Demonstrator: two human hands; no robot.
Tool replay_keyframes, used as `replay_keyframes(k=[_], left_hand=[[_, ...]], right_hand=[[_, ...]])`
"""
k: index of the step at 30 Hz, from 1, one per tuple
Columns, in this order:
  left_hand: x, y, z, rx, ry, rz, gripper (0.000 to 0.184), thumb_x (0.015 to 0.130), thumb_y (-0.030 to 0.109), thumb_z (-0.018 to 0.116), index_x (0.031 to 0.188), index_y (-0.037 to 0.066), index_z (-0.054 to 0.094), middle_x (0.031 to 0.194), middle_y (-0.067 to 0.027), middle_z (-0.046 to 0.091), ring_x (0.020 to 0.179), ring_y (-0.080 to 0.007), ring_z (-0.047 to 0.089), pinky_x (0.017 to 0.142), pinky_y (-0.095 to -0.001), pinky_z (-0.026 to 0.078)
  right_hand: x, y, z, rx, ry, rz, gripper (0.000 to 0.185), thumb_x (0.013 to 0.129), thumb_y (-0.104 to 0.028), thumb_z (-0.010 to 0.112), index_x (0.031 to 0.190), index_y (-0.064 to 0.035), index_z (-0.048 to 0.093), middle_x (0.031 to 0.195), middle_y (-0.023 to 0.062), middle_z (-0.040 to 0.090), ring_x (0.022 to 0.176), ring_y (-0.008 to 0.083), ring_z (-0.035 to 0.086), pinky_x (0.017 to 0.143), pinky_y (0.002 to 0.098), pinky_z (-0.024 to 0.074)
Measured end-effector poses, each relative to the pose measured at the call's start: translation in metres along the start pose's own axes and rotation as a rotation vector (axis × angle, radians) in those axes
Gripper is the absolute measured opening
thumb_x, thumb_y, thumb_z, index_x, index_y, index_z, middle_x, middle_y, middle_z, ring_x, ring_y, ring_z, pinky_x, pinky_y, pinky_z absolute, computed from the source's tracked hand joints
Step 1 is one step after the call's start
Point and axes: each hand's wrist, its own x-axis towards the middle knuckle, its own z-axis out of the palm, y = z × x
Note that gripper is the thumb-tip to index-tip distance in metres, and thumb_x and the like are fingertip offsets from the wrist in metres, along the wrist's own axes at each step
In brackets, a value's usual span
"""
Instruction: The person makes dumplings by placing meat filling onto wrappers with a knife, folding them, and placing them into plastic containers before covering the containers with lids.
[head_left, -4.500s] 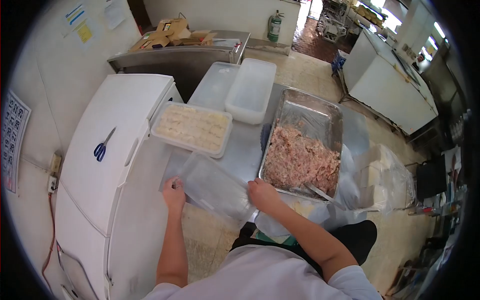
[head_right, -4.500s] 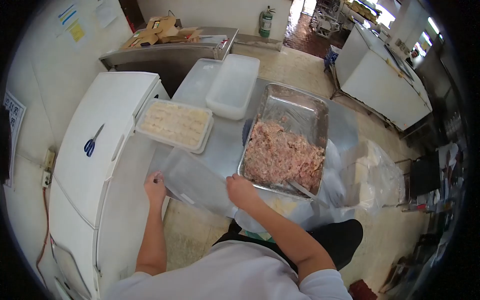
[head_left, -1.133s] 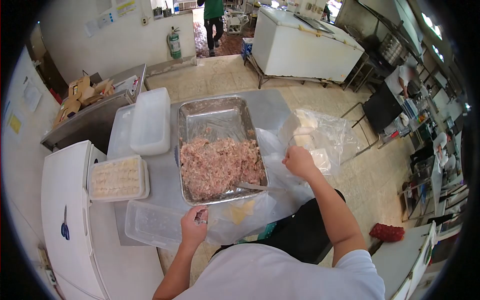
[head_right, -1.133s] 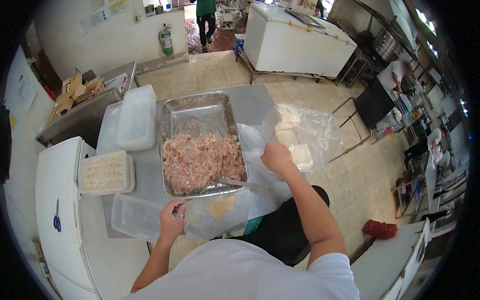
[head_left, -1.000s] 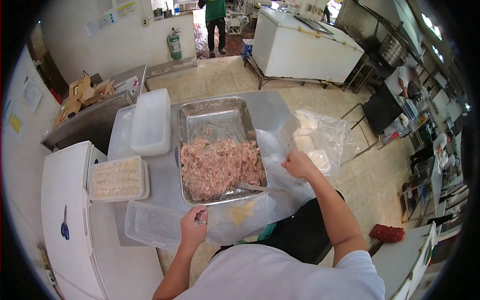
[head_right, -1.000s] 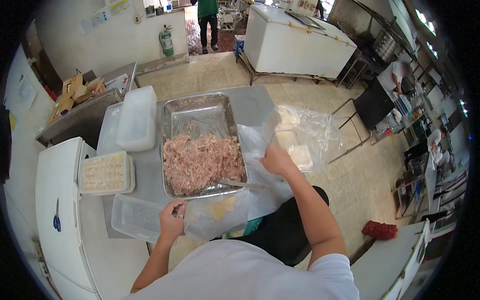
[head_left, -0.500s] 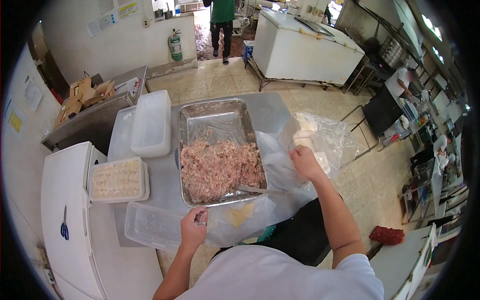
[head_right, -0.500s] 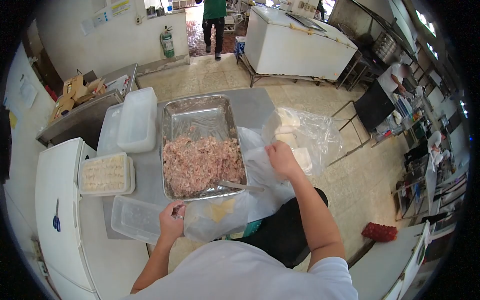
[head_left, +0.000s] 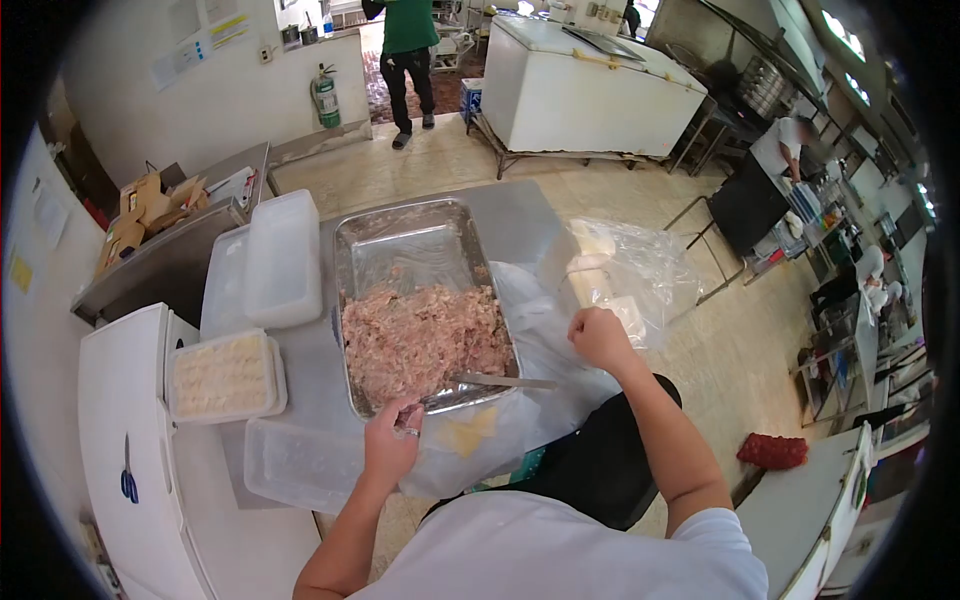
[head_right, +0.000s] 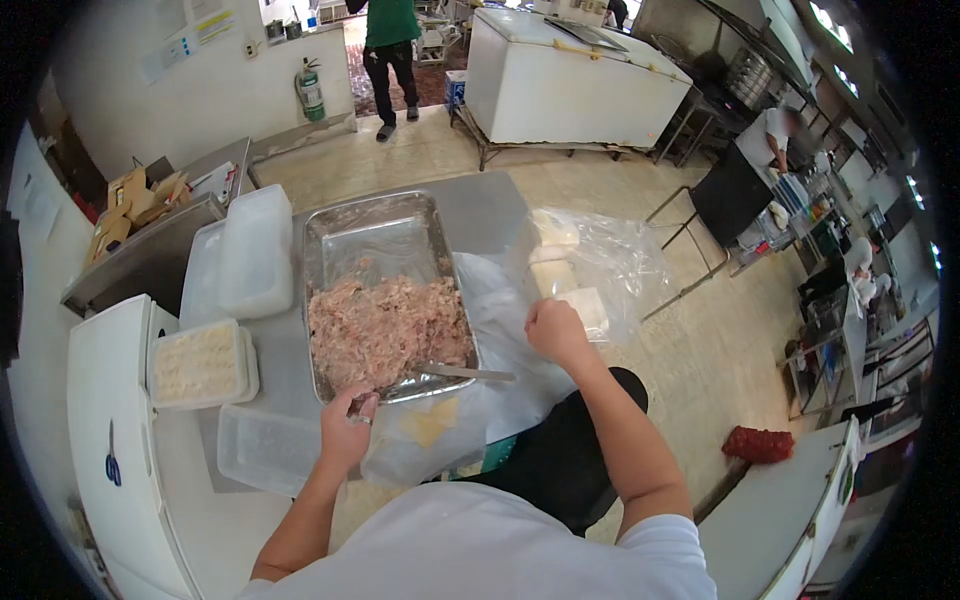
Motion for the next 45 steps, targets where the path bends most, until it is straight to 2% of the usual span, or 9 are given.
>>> replay_keyframes(k=[7,13,16,21,28,34,40,43,45], left_hand=[[0.028,0.024,0.045,-0.211,-0.199,-0.033,0.019,0.096,0.005,0.066,0.114,0.001,0.069,0.104,-0.0125,0.073,0.083,-0.0192,0.07,0.076,-0.0314,0.056],[0.029,0.055,0.119,-0.645,-0.719,-0.479,0.031,0.105,0.025,0.058,0.121,-0.001,0.063,0.1,-0.0109,0.069,0.086,-0.0191,0.07,0.077,-0.0347,0.058],[0.041,0.074,0.146,-0.856,-0.779,-0.817,0.036,0.106,0.033,0.054,0.115,0.0,0.065,0.098,-0.0105,0.07,0.085,-0.0197,0.071,0.073,-0.0356,0.06],[0.063,0.059,0.18,-0.662,-0.807,-0.75,0.037,0.103,0.037,0.056,0.107,0.001,0.067,0.089,-0.01,0.07,0.072,-0.0201,0.07,0.06,-0.0347,0.059],[0.055,0.037,0.171,-0.552,-0.678,-0.748,0.031,0.104,0.027,0.054,0.104,-0.002,0.065,0.085,-0.0118,0.071,0.064,-0.0196,0.067,0.055,-0.0345,0.057],[0.032,0.022,0.17,-0.697,-0.65,-0.681,0.025,0.105,0.022,0.054,0.106,-0.001,0.066,0.089,-0.0094,0.069,0.074,-0.0187,0.068,0.064,-0.0345,0.06],[0.026,0.028,0.17,-0.792,-0.669,-0.673,0.022,0.104,0.018,0.056,0.11,-0.001,0.066,0.096,-0.0081,0.069,0.087,-0.0168,0.067,0.077,-0.0341,0.059],[0.029,0.018,0.152,-0.852,-0.574,-0.541,0.018,0.1,0.014,0.058,0.104,0.0,0.069,0.096,-0.0064,0.07,0.086,-0.016,0.066,0.082,-0.0313,0.055],[0.037,0.005,0.125,-0.83,-0.499,-0.401,0.018,0.098,0.014,0.06,0.105,0.0,0.07,0.108,-0.008,0.069,0.094,-0.0171,0.066,0.089,-0.0316,0.053]], right_hand=[[-0.058,-0.036,-0.026,0.124,0.168,-0.033,0.015,0.086,-0.014,0.071,0.087,-0.0001,0.076,0.086,0.023,0.07,0.079,0.0394,0.068,0.073,0.0453,0.0543],[-0.106,-0.05,-0.013,0.273,0.207,-0.102,0.019,0.091,-0.017,0.07,0.09,0.001,0.075,0.09,0.0208,0.069,0.078,0.04,0.067,0.07,0.0437,0.0537],[-0.115,-0.044,-0.004,0.283,0.177,-0.137,0.026,0.096,-0.021,0.068,0.093,0.0037,0.074,0.094,0.0202,0.069,0.074,0.0376,0.067,0.067,0.0403,0.0532],[-0.119,-0.034,0.003,0.311,0.14,-0.094,0.033,0.101,-0.024,0.06,0.087,0.003,0.073,0.087,0.021,0.068,0.076,0.0436,0.065,0.07,0.0462,0.0526],[-0.124,-0.017,-0.009,0.297,0.284,0.169,0.018,0.087,-0.013,0.074,0.096,0.0019,0.076,0.089,0.019,0.072,0.075,0.0317,0.07,0.068,0.0375,0.0545],[-0.115,0.019,0.02,0.528,0.299,0.392,0.025,0.088,-0.015,0.075,0.1,0.0078,0.074,0.078,0.0069,0.068,0.071,0.0139,0.063,0.064,0.0292,0.0516],[-0.099,0.044,0.052,0.766,-0.275,0.565,0.022,0.086,-0.017,0.075,0.094,0.0037,0.075,0.072,0.0072,0.07,0.068,0.0161,0.064,0.063,0.0337,0.0521],[-0.093,0.075,0.083,0.612,0.104,0.458,0.02,0.084,-0.016,0.074,0.089,0.0036,0.075,0.07,0.011,0.07,0.067,0.0187,0.064,0.063,0.0364,0.0515],[-0.092,0.084,0.081,0.521,0.119,0.532,0.02,0.084,-0.016,0.072,0.087,0.0037,0.074,0.073,0.0163,0.071,0.069,0.0258,0.068,0.065,0.0393,0.0529]])
